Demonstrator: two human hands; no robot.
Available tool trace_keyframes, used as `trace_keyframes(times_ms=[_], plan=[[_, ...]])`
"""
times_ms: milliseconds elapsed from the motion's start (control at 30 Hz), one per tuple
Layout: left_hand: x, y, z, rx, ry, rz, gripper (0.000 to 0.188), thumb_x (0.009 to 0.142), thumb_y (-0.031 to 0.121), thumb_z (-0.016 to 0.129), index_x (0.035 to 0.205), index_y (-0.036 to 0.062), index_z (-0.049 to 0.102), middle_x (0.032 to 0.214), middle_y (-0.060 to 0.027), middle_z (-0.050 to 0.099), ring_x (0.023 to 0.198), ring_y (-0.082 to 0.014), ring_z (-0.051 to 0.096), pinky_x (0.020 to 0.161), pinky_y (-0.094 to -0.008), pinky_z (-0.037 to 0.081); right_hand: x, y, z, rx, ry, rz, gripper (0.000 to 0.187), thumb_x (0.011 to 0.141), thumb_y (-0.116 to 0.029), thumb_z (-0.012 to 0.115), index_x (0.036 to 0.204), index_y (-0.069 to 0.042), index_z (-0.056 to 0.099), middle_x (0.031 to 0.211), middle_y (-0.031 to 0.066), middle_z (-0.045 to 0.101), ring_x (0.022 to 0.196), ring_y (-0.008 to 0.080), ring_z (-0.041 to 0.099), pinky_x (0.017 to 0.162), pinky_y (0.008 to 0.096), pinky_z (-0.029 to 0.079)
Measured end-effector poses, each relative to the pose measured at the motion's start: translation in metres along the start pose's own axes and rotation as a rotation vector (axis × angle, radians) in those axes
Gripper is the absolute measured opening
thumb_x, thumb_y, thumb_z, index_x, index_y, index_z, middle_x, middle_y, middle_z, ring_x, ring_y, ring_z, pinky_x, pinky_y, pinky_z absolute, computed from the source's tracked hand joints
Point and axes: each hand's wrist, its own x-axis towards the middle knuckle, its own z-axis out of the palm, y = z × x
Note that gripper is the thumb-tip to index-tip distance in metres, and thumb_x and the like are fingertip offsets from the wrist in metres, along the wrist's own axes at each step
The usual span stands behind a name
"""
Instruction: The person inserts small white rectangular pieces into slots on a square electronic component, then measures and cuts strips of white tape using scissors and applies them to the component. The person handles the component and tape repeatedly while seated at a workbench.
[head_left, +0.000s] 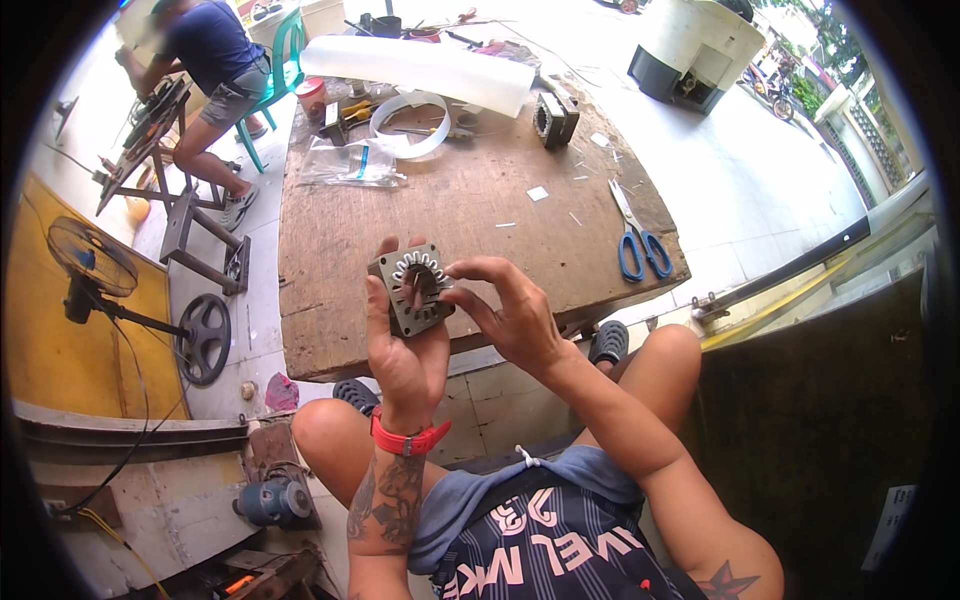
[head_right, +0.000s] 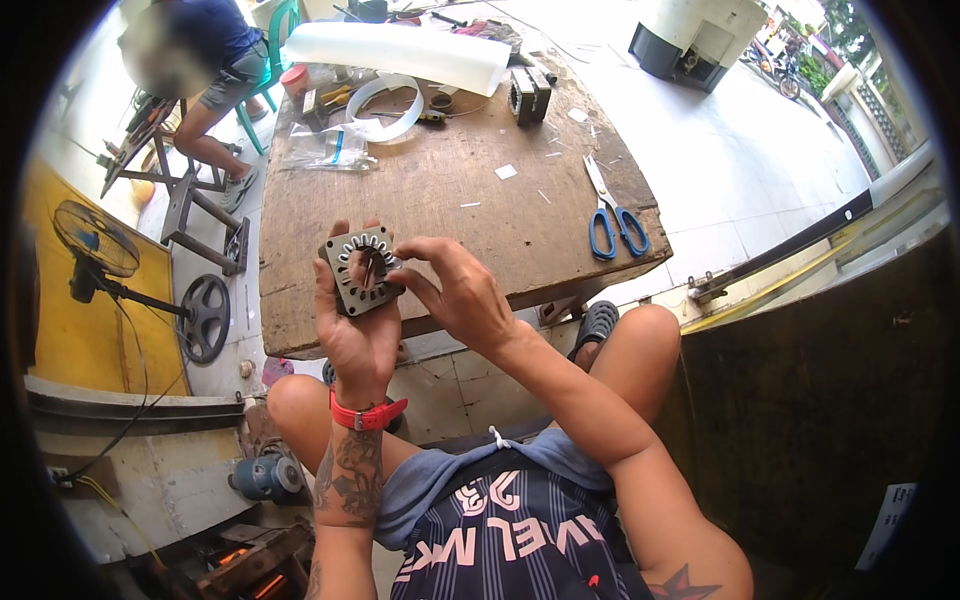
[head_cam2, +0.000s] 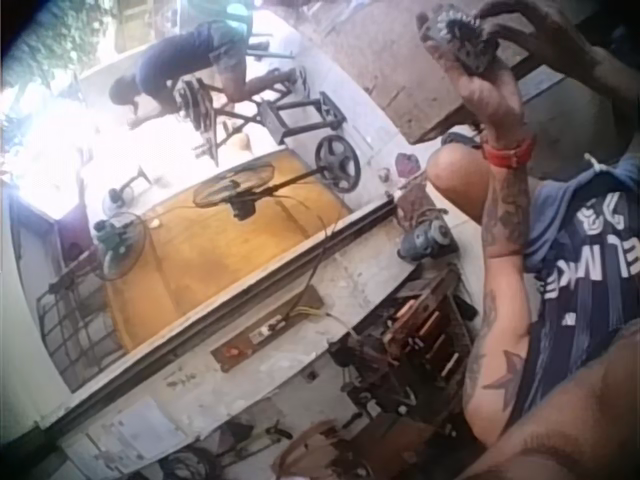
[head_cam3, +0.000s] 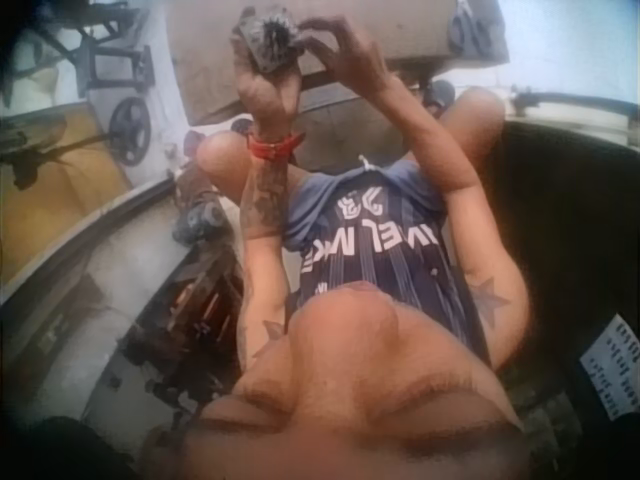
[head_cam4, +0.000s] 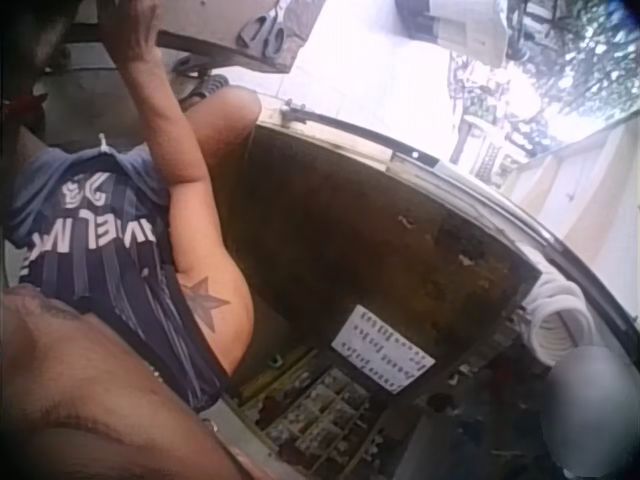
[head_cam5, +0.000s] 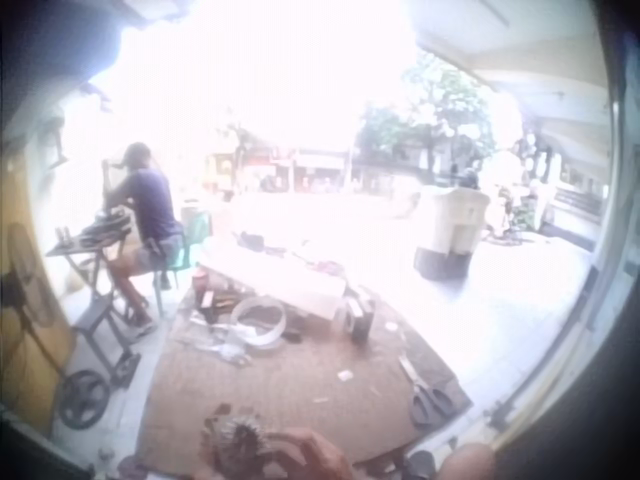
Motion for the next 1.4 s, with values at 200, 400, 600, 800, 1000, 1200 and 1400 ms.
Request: trace_keyframes(times_ms=[200, 400, 600, 800, 1000, 1200, 1400], plan=[[0.008, 0.008, -0.004, -0.178, 0.087, -0.031, 0.055, 0.112, 0.048, 0.043, 0.153, 0.0111, 0.045, 0.148, -0.0168, 0.056, 0.139, -0.031, 0.052, 0.118, -0.0502, 0.042, 0.009, 0.012, -0.019, -0.343, -0.112, -0.045, 0.036, 0.1, -0.023, 0.069, 0.132, -0.008, 0.065, 0.126, 0.0188, 0.065, 0.121, 0.0362, 0.059, 0.108, 0.0492, 0.045], [0.007, 0.016, -0.005, -0.223, 0.063, -0.102, 0.057, 0.112, 0.05, 0.04, 0.154, 0.011, 0.046, 0.148, -0.0171, 0.057, 0.141, -0.0352, 0.051, 0.117, -0.0546, 0.043, 0.057, 0.112, -0.076, -0.826, 0.021, 0.337, 0.022, 0.102, -0.021, 0.065, 0.116, -0.007, 0.074, 0.121, 0.0132, 0.068, 0.111, 0.0287, 0.061, 0.1, 0.0423, 0.048], [0.008, 0.017, -0.007, -0.242, 0.039, -0.152, 0.061, 0.112, 0.049, 0.039, 0.152, 0.0035, 0.047, 0.15, -0.0172, 0.057, 0.142, -0.0352, 0.05, 0.119, -0.0507, 0.042, 0.042, 0.092, -0.053, -0.789, -0.28, 0.172, 0.016, 0.101, -0.018, 0.067, 0.109, -0.008, 0.077, 0.117, 0.011, 0.07, 0.109, 0.029, 0.063, 0.101, 0.0429, 0.049], [0.008, 0.022, -0.009, -0.263, 0.048, -0.139, 0.057, 0.111, 0.043, 0.046, 0.15, 0.0016, 0.048, 0.146, -0.0218, 0.058, 0.141, -0.0377, 0.051, 0.122, -0.0503, 0.038, -0.007, 0.018, -0.023, -0.584, -0.542, -0.324, 0.039, 0.093, -0.035, 0.074, 0.124, -0.011, 0.069, 0.113, 0.0096, 0.068, 0.113, 0.0279, 0.063, 0.104, 0.0432, 0.047], [0.006, 0.024, -0.006, -0.137, 0.09, -0.054, 0.054, 0.11, 0.045, 0.049, 0.145, 0.0041, 0.049, 0.139, -0.0229, 0.061, 0.136, -0.033, 0.056, 0.118, -0.046, 0.044, -0.021, 0.0, -0.033, -0.29, -0.361, -0.077, 0.029, 0.094, -0.013, 0.075, 0.122, -0.01, 0.068, 0.099, 0.0087, 0.066, 0.098, 0.0266, 0.067, 0.089, 0.0386, 0.054], [0.001, 0.013, -0.001, 0.0, 0.026, -0.029, 0.052, 0.11, 0.041, 0.051, 0.146, 0.0043, 0.046, 0.133, -0.0203, 0.064, 0.132, -0.0296, 0.059, 0.113, -0.0433, 0.047, 0.005, -0.013, -0.029, -0.007, -0.15, 0.091, 0.029, 0.092, -0.002, 0.076, 0.12, -0.007, 0.07, 0.099, 0.0094, 0.07, 0.085, 0.0188, 0.067, 0.076, 0.034, 0.056], [-0.004, 0.004, 0.001, 0.066, 0.004, 0.0, 0.049, 0.108, 0.031, 0.054, 0.148, 0.0045, 0.044, 0.138, -0.0186, 0.06, 0.135, -0.0284, 0.056, 0.113, -0.0442, 0.047, 0.011, -0.015, -0.028, -0.221, -0.078, -0.169, 0.03, 0.088, -0.006, 0.077, 0.117, -0.008, 0.068, 0.099, 0.0103, 0.067, 0.093, 0.029, 0.068, 0.083, 0.0401, 0.058]])
